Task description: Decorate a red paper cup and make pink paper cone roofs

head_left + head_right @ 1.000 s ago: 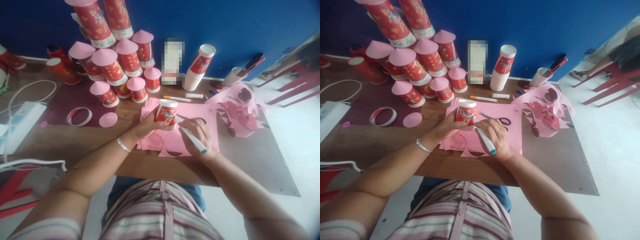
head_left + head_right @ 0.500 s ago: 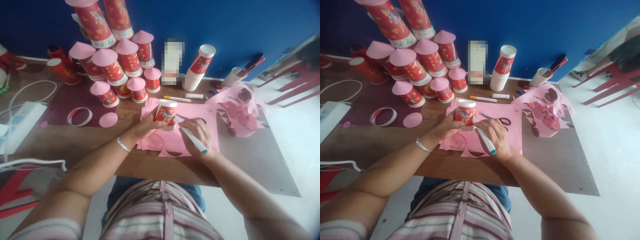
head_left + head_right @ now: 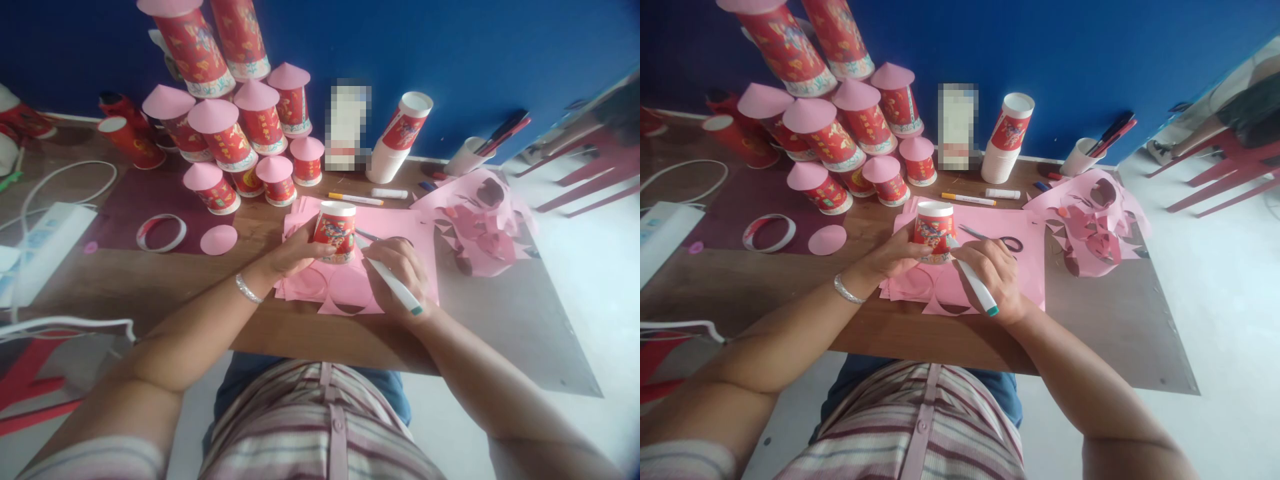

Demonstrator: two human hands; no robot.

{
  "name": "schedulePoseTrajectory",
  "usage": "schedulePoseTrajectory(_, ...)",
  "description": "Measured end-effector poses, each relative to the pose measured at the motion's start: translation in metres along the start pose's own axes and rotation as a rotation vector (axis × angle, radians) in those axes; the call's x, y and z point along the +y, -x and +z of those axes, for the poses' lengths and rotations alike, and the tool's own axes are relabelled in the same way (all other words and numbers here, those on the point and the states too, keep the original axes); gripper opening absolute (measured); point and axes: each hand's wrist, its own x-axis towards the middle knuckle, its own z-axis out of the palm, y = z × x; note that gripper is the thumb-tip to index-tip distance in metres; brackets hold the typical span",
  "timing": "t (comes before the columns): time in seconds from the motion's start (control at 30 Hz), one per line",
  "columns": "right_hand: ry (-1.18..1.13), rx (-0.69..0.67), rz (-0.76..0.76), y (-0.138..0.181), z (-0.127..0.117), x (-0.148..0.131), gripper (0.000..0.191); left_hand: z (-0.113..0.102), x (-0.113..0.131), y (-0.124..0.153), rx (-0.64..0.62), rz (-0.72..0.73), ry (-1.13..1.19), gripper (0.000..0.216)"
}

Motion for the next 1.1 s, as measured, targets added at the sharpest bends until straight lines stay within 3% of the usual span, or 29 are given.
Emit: schedulePoseTrajectory(1.1, -0.001, -0.029, 0.077, 0.0007, -0.0027, -0.0013, 0.033, -0.0033, -0.0032, 0.0012, -0.058, -0.001, -0.043, 0.059)
